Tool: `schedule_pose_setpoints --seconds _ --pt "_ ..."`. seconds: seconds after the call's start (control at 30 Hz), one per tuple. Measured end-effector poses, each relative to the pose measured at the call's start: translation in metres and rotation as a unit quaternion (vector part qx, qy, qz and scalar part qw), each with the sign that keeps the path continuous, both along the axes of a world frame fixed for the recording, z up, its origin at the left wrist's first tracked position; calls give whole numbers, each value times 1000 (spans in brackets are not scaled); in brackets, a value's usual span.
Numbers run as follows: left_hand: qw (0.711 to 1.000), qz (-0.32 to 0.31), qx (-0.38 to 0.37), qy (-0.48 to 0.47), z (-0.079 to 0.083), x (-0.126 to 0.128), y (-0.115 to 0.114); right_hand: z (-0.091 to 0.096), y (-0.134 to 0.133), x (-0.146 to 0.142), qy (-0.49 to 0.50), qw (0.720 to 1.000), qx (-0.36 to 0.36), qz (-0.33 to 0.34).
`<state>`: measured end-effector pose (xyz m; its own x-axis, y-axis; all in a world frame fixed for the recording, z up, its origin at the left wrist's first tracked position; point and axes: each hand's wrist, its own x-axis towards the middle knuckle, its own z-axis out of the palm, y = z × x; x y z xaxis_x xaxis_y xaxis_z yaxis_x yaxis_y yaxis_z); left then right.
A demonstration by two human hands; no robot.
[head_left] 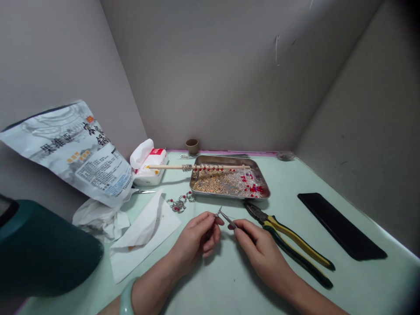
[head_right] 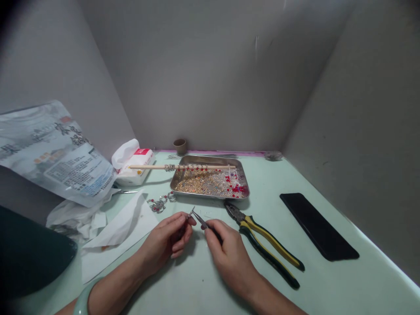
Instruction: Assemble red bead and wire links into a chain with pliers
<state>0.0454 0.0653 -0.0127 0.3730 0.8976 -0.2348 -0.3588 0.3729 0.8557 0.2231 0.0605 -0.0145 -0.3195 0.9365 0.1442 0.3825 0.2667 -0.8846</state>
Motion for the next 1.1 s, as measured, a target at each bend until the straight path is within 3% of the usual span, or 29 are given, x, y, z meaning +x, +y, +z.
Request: schedule_pose_setpoints --seconds 0.3,0.83,1.1 --pt "1000 4 2 8 1 -1 -1 -1 -1 0 -9 1000 -5 22" --pt "999 3 -2 41 -3 -2 0 -13 -3 -2 -66 989 125 36" --pt "997 10 19 69 -1 0 -1 -5 -3 -3 -51 995 87 27"
